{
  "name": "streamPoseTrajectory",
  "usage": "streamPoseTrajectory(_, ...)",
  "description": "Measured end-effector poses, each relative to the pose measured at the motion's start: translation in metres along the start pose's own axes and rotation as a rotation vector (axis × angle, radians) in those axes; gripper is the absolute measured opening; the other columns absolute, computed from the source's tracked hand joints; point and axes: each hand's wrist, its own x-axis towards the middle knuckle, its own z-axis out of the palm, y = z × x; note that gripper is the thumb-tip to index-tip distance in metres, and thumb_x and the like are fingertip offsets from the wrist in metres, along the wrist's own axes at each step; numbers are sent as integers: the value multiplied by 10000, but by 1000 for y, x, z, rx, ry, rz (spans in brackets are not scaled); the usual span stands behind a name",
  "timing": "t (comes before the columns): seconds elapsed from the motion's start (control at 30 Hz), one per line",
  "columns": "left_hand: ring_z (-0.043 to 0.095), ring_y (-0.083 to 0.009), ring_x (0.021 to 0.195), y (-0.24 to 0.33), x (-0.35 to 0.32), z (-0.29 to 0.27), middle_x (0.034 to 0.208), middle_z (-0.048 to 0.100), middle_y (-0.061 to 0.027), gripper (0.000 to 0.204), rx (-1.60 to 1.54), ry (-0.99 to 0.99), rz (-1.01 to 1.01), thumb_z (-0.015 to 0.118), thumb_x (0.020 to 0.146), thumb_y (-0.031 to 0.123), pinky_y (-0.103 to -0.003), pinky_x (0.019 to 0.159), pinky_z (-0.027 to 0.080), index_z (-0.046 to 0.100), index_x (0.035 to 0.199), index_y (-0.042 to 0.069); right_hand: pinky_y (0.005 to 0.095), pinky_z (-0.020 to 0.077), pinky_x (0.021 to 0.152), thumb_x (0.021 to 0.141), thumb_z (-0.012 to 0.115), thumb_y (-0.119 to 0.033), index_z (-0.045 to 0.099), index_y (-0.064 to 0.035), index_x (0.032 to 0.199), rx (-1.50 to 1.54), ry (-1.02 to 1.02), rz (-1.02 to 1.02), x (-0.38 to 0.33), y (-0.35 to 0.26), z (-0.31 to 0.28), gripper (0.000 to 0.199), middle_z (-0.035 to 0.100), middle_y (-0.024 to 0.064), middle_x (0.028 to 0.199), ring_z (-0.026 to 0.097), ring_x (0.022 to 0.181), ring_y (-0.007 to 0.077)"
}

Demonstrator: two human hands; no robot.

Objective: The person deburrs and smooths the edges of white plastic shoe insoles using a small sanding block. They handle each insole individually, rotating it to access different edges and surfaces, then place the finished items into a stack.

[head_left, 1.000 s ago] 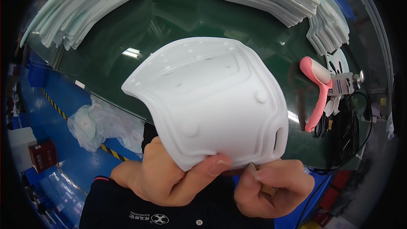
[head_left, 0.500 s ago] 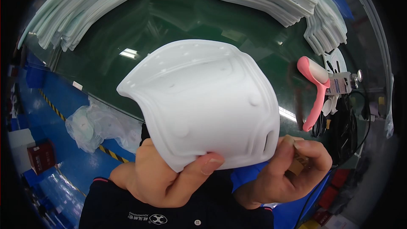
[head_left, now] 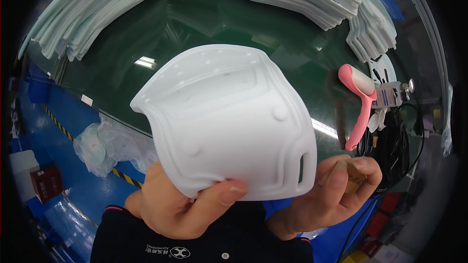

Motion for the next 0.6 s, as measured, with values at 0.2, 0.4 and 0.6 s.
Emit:
streamPoseTrajectory(0.2, 600, -178, 638, -1, 4, -5, 750, 614, -130, 184, -50, -93, 34, 626, 699, 28, -237, 556, 452, 583, 862, -45, 313, 508, 463, 658, 527, 140, 377, 50, 945, 209, -221, -34, -12, -4, -9, 336, 402, 38, 457, 427, 374, 140)
streamPoseTrajectory(0.4, 604, -172, 658, -1, 6, -9, 761, 617, -130, 198, -62, -151, 69, 646, 679, 22, -231, 565, 455, 586, 855, -46, 390, 527, 537, 624, 537, 178, 376, 26, 911, 245, -226, -65, -18, -5, 4, 362, 380, 34, 414, 393, 332, 128)
streamPoseTrajectory(0.6, 608, -166, 677, 0, 3, -11, 772, 621, -129, 214, -83, -150, 56, 666, 658, 15, -224, 573, 458, 590, 848, -47, 330, 483, 527, 621, 590, 110, 355, 5, 865, 77, -319, -131, -12, -6, 8, 354, 408, 43, 491, 485, 444, 156)
